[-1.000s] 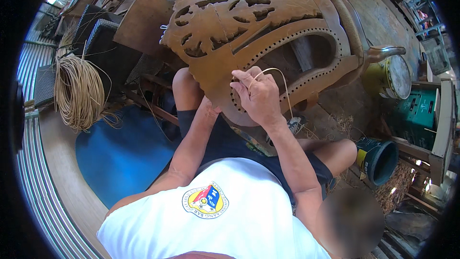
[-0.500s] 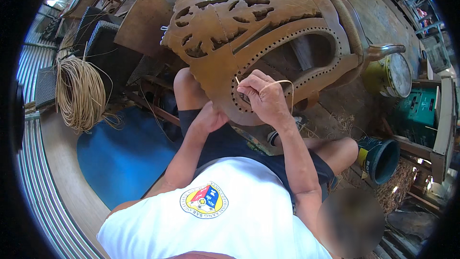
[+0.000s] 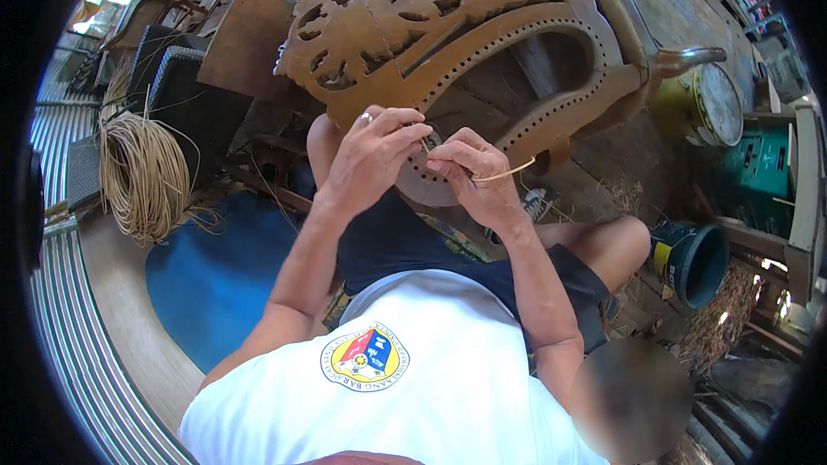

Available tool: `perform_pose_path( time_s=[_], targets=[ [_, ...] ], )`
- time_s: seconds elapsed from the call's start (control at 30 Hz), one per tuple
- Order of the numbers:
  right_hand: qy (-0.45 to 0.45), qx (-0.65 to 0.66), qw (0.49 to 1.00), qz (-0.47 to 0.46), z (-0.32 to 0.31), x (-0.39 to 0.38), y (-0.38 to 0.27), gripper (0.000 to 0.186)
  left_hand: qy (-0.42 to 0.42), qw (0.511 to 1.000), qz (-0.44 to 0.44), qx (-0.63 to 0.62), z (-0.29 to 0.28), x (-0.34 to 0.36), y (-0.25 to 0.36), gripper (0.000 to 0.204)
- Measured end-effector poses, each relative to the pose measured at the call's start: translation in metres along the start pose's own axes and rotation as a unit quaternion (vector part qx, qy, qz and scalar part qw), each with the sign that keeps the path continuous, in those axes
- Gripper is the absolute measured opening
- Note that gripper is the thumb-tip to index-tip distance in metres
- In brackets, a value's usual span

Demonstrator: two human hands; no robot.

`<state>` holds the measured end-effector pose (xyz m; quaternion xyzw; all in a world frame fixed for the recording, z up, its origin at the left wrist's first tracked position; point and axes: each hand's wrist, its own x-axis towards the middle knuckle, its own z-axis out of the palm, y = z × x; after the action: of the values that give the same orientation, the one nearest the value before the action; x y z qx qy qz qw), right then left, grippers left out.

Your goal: Repairing a wooden chair with rattan weaving.

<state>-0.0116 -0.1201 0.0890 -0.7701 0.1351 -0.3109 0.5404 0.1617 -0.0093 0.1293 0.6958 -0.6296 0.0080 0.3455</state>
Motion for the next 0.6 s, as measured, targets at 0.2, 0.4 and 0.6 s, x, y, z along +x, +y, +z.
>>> perform_pose_path(
  time_s=[0.2, 0.4, 0.6],
  targets=[
    [0.090, -0.010, 0.996, 0.022, -0.004, -0.029, -0.011, 0.014, -0.078, 0.991, 0.111, 0.019, 0.000, 0.016, -0.013, 0.022],
    [0.048, -0.036, 0.992, 0.110, -0.012, -0.083, -0.027, 0.013, -0.026, 0.999, 0.030, -0.003, 0.006, 0.001, -0.007, 0.017],
    [0.096, 0.207, 0.920, 0.318, 0.015, -0.087, -0.016, 0.030, 0.010, 0.994, -0.060, -0.087, 0.002, -0.003, 0.015, 0.017]
  ],
)
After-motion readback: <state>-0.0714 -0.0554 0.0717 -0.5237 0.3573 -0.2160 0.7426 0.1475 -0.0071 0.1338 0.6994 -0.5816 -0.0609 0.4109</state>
